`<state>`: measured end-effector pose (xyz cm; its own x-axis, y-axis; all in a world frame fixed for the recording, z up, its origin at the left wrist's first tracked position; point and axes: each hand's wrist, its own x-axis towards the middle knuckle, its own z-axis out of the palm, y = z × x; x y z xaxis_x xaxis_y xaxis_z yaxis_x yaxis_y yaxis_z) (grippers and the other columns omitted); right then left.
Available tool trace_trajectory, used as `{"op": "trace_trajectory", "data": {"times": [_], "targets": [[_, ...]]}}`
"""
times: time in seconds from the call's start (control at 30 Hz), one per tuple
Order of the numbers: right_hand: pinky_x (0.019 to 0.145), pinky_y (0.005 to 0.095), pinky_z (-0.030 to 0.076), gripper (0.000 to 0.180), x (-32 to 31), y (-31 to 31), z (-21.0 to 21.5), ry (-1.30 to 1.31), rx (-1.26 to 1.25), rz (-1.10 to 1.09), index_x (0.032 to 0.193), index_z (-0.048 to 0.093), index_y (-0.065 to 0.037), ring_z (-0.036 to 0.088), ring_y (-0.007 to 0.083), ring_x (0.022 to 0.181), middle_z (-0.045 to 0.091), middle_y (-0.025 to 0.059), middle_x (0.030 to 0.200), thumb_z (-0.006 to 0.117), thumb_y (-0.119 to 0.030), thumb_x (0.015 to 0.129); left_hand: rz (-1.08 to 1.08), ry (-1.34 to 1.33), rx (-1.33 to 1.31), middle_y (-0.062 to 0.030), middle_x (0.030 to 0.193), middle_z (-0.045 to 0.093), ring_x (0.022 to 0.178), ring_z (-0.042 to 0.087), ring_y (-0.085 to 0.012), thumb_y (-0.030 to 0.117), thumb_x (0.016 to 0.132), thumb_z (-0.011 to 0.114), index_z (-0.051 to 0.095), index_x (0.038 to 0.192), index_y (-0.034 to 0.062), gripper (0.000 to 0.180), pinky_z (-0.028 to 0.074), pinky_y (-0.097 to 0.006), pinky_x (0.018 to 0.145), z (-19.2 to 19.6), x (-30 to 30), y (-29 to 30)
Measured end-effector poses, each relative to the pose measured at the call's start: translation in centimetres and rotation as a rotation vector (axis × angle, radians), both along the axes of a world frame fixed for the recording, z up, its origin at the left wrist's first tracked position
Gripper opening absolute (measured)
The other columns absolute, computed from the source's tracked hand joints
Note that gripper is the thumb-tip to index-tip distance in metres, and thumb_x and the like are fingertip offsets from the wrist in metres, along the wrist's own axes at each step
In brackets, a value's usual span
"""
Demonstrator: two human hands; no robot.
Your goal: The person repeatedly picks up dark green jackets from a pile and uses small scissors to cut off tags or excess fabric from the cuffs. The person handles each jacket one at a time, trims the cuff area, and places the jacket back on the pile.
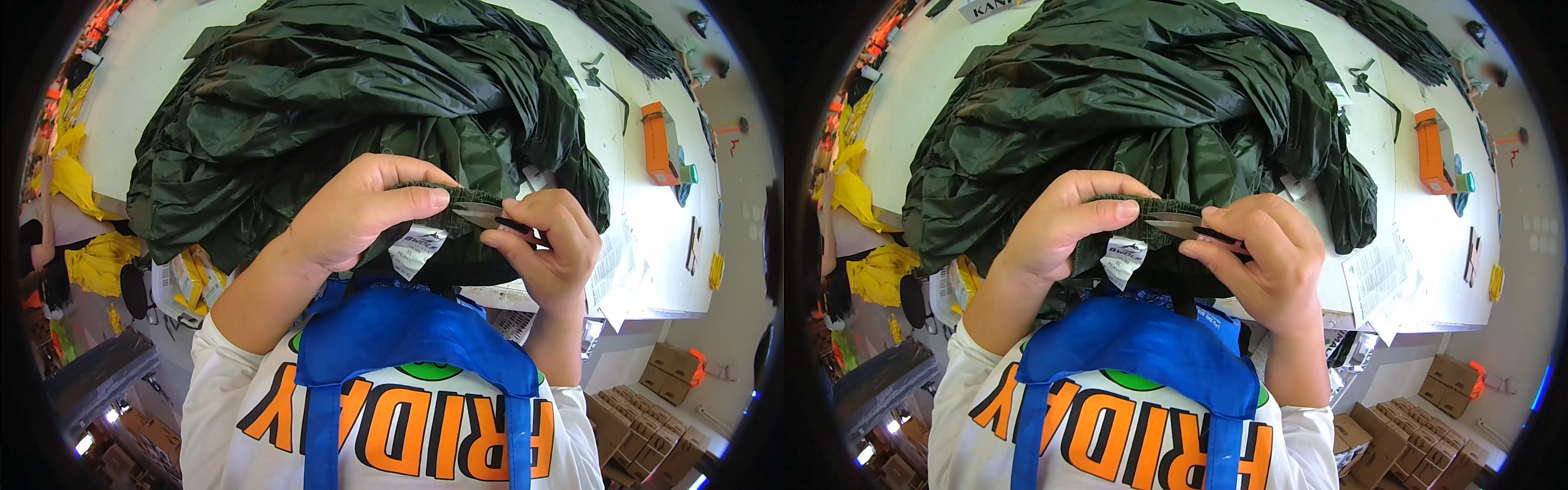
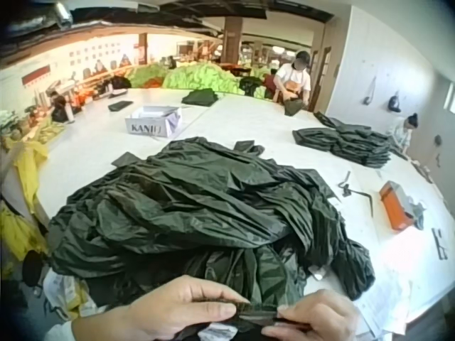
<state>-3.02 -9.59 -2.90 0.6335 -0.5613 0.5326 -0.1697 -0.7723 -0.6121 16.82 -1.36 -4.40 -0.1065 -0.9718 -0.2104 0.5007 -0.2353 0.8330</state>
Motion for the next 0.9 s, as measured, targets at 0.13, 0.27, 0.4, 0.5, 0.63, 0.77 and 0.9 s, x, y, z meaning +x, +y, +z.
{"op": "trace_trajectory", "data": {"times": [0.13, 0.27, 0.4, 0.5, 0.63, 0.77, 0.9], "targets": [[0.048, 0.024, 0.043, 0.031, -0.2, 0.0, -0.4, -0.043, 0.008, 0.014, 0.078, 0.062, 0.001, 0.056, 0.0162, 0.056, 0.06, 0.0095, 0.071, 0.082, -0.008, 0.057, 0.016, 0.026, 0.005, -0.0098, 0.088, 0.065, 0.076, 0.061, -0.0112, 0.008, 0.084, 0.057, 0.06, 0.099, -0.0076, 0.023, 0.049, -0.023, 0.07, -0.1, 0.1, 0.1], [0.049, 0.0233, 0.043, 0.032, -1.0, 0.0, -0.8, -0.066, 0.053, -0.043, 0.079, 0.061, 0.001, 0.056, 0.015, 0.059, 0.06, 0.0099, 0.073, 0.082, -0.008, 0.057, 0.027, 0.03, 0.005, -0.0113, 0.089, 0.065, 0.076, 0.062, -0.012, 0.008, 0.084, 0.057, 0.06, 0.101, -0.008, 0.024, 0.05, -0.024, 0.07, -0.2, 0.2, 0.2], [0.05, 0.0247, 0.044, 0.032, -0.8, -0.1, -0.9, -0.058, 0.082, -0.047, 0.08, 0.061, 0.002, 0.058, 0.0171, 0.062, 0.061, 0.011, 0.074, 0.082, -0.007, 0.057, -0.026, 0.092, 0.022, -0.0114, 0.088, 0.065, 0.076, 0.062, -0.0123, 0.008, 0.084, 0.057, 0.06, 0.1, -0.0081, 0.023, 0.05, -0.024, 0.07, -0.2, 0.0, 0.0], [0.051, 0.0259, 0.044, 0.032, -0.4, -0.6, -1.3, -0.079, 0.048, -0.007, 0.08, 0.061, 0.001, 0.058, 0.0184, 0.062, 0.061, 0.0112, 0.074, 0.081, -0.007, 0.057, -0.038, 0.11, 0.044, -0.0111, 0.088, 0.065, 0.075, 0.062, -0.012, 0.009, 0.084, 0.057, 0.06, 0.1, -0.0078, 0.023, 0.05, -0.023, 0.069, -0.4, -0.1, -0.2], [0.051, 0.0267, 0.045, 0.031, -0.1, -0.8, -1.3, -0.074, 0.022, 0.022, 0.08, 0.061, 0.001, 0.058, 0.0193, 0.061, 0.061, 0.0109, 0.073, 0.081, -0.006, 0.057, -0.052, 0.102, 0.053, -0.0107, 0.087, 0.065, 0.073, 0.062, -0.0115, 0.009, 0.084, 0.058, 0.061, 0.1, -0.0074, 0.023, 0.05, -0.023, 0.068, -0.7, 0.3, -0.4], [0.05, 0.0262, 0.045, 0.03, 0.0, -1.3, -1.1, -0.06, -0.051, 0.051, 0.078, 0.061, 0.001, 0.057, 0.0191, 0.059, 0.061, 0.0106, 0.072, 0.081, -0.007, 0.057, -0.058, 0.057, 0.063, -0.0105, 0.087, 0.065, 0.073, 0.062, -0.0114, 0.01, 0.084, 0.058, 0.061, 0.101, -0.0071, 0.024, 0.05, -0.023, 0.067, -0.5, 0.4, -0.4], [0.048, 0.0256, 0.044, 0.03, -0.2, -1.1, -0.9, -0.09, -0.04, 0.0, 0.077, 0.061, 0.001, 0.056, 0.0177, 0.057, 0.06, 0.0102, 0.071, 0.081, -0.008, 0.057, -0.04, 0.1, 0.062, -0.0095, 0.088, 0.066, 0.075, 0.062, -0.012, 0.01, 0.085, 0.058, 0.061, 0.101, -0.0064, 0.023, 0.05, -0.024, 0.07, -0.3, 0.2, -0.7]]}}
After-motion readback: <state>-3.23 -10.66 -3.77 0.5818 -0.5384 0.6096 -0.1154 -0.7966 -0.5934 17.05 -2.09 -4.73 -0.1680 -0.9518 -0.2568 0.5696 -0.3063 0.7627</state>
